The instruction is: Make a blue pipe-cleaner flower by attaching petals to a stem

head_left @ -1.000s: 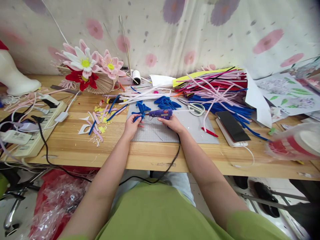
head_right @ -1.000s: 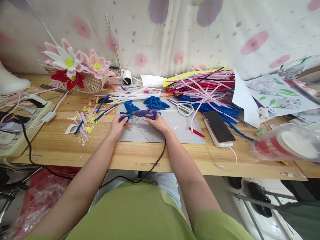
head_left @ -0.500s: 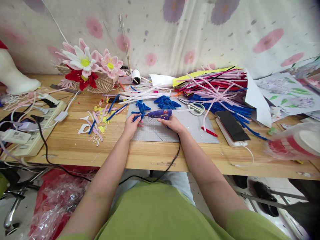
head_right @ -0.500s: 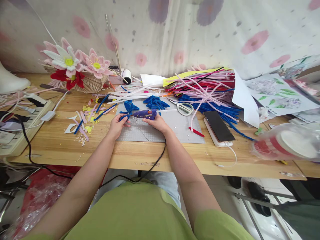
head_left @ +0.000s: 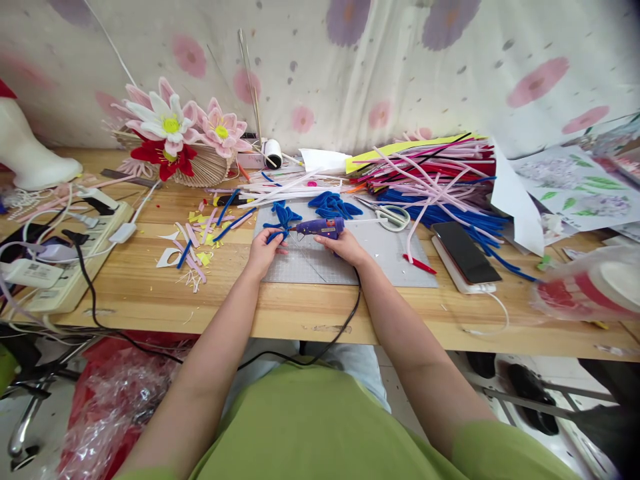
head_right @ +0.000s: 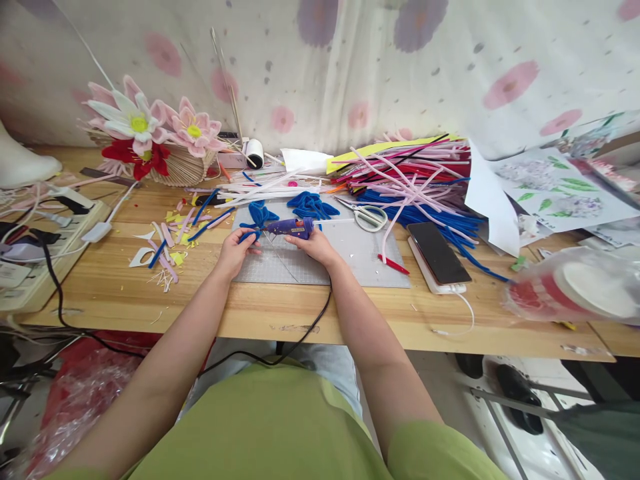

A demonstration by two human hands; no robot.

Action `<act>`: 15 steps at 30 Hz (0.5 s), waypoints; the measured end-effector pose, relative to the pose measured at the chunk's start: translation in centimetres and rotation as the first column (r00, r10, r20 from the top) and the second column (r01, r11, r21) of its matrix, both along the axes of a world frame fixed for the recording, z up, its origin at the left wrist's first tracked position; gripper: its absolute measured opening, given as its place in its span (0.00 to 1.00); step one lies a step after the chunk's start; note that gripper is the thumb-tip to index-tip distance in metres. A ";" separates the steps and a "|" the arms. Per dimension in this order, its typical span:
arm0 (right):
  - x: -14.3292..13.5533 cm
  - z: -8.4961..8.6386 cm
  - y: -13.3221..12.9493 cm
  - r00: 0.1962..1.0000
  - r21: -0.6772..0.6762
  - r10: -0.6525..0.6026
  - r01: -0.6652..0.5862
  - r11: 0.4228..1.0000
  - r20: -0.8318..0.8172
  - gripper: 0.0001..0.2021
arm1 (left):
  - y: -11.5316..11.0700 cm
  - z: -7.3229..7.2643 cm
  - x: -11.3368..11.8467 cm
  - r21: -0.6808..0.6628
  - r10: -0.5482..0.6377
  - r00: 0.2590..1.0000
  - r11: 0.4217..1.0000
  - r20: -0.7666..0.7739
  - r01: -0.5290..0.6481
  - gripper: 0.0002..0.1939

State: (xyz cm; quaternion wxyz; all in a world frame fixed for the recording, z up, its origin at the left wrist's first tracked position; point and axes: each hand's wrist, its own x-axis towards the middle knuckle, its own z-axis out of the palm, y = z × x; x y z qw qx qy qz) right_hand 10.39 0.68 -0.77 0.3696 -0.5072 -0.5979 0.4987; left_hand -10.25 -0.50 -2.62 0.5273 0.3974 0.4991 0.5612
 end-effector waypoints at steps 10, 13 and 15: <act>0.1 -0.2 0.0 1.000 -0.001 0.007 -0.007 1.000 0.029 0.25 | 0.0 0.0 -0.1 -0.017 0.006 0.999 1.000 0.032 -0.006 0.13; 0.1 -0.1 0.0 1.000 -0.009 -0.018 0.018 1.000 0.015 0.25 | 0.0 0.2 -0.1 -0.033 0.010 0.997 0.999 0.071 -0.007 0.13; 0.1 0.1 -0.1 1.000 -0.015 -0.024 0.024 1.000 0.015 0.25 | 0.0 0.4 -0.2 -0.050 0.006 0.996 0.999 0.092 -0.001 0.12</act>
